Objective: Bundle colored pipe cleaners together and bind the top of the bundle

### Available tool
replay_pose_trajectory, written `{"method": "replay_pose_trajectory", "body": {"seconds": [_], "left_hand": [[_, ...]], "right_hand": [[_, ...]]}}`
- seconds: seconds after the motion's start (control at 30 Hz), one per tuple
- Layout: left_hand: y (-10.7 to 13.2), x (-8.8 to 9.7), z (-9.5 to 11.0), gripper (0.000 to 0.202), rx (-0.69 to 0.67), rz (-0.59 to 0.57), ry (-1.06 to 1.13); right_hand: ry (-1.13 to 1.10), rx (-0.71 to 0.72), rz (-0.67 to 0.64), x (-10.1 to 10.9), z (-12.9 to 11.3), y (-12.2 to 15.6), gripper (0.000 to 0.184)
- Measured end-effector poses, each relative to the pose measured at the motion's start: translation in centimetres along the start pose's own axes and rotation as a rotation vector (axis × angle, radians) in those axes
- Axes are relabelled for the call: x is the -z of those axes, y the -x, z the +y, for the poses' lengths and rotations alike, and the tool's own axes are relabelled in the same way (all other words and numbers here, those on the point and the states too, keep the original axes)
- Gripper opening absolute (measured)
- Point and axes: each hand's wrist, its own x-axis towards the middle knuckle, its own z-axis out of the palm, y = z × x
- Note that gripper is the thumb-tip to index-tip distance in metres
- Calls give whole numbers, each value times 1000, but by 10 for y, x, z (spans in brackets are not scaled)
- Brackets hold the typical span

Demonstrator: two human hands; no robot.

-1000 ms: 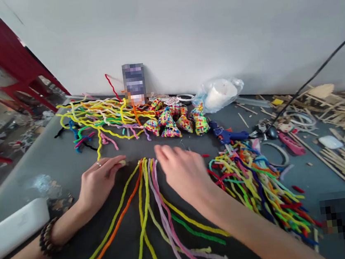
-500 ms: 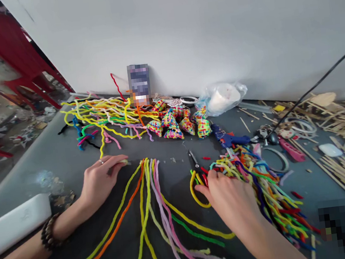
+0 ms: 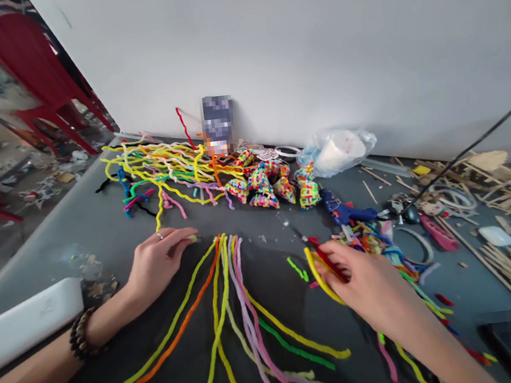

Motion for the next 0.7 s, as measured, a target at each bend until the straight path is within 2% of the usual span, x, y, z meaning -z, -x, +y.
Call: {"method": "replay_pose_trajectory", "body": {"seconds": [0.07, 0.1, 0.17, 0.23, 0.37, 0.53, 0.7], "left_hand": [[-1, 0, 0, 27, 19, 1, 17], [-1, 1, 1, 26, 32, -1, 29], [-2, 1, 1, 26, 51, -2, 48], [-2, 2, 2, 25, 59, 2, 51], [-2, 3, 3, 26, 63, 5, 42], [-2, 4, 1, 29, 38, 24, 38], [-2, 3, 0, 36, 12, 35, 64]], "right_hand": [[-202, -20, -55, 0, -4, -3, 31], [-211, -48, -50, 0, -8, -5, 34], [-33, -85, 17, 0, -21, -9, 43], [157, -43, 67, 0, -37, -12, 50], [334, 69, 89, -1, -77, -13, 33], [432, 135, -112, -3, -133, -17, 29], [420, 264, -70, -13, -165, -25, 29]]}}
